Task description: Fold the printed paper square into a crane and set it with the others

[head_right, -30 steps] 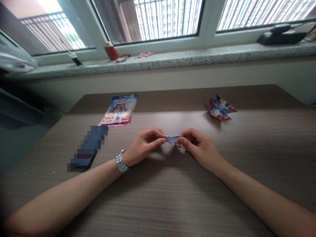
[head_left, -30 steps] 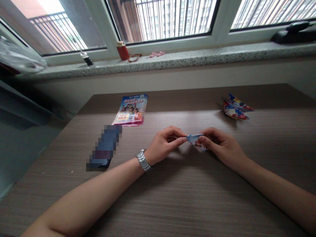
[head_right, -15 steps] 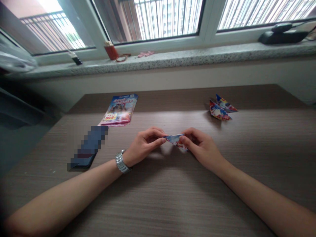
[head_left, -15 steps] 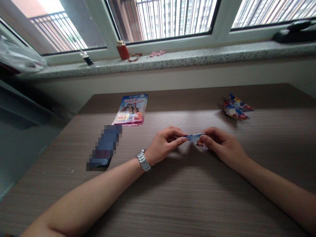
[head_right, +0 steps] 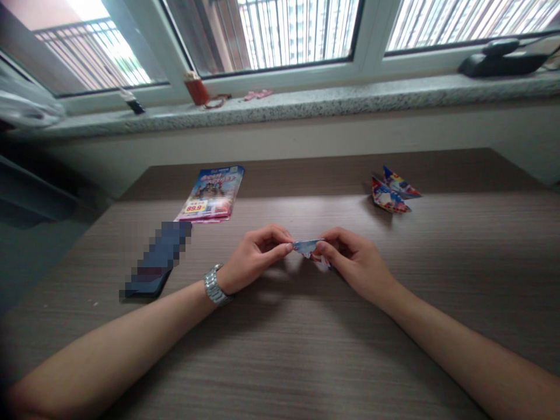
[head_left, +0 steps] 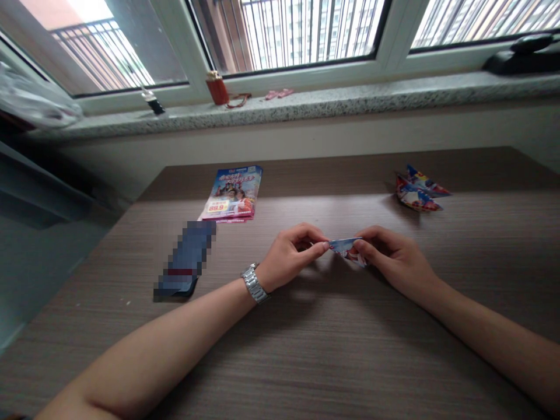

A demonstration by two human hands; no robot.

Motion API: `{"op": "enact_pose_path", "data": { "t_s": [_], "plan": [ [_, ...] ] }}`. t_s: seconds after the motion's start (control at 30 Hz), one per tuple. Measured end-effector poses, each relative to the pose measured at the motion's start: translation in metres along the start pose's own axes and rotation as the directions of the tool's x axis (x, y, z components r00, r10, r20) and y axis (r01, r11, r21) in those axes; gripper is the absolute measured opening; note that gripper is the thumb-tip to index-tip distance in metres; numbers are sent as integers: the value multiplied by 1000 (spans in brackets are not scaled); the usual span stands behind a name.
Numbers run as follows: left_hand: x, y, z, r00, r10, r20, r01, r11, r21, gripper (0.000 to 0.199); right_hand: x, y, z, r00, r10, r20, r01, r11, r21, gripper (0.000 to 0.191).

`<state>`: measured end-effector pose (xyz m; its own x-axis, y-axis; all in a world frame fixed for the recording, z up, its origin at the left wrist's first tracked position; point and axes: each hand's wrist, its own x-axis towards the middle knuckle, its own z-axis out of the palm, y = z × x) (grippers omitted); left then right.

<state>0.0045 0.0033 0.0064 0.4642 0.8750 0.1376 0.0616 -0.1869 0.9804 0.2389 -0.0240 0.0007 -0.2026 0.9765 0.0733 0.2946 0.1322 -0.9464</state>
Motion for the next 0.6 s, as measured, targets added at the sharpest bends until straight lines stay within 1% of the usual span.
{"op": "enact_pose_path", "data": {
  "t_s": [0.1, 0.23, 0.4, 0.6],
  "plan": [
    [0, 0, 0, 1000, 5, 2, -5, 1000, 30, 21, 0, 0, 0, 1000, 1, -3, -1, 1000, -12, 20],
    [-1, 3, 0, 1000, 8, -1, -8, 994, 109, 22, -1, -1, 1, 1000, 4, 3, -4, 1000, -12, 19],
    [-1, 5, 3, 1000, 24, 8, -25, 981, 191, 21, -1, -3, 1, 1000, -3, -1, 3, 999, -46, 22],
    [-2, 7, 3, 999, 46, -24, -37, 956, 291, 17, -1, -2, 1, 1000, 8, 19, -7, 996, -89, 26]
  ]
}}
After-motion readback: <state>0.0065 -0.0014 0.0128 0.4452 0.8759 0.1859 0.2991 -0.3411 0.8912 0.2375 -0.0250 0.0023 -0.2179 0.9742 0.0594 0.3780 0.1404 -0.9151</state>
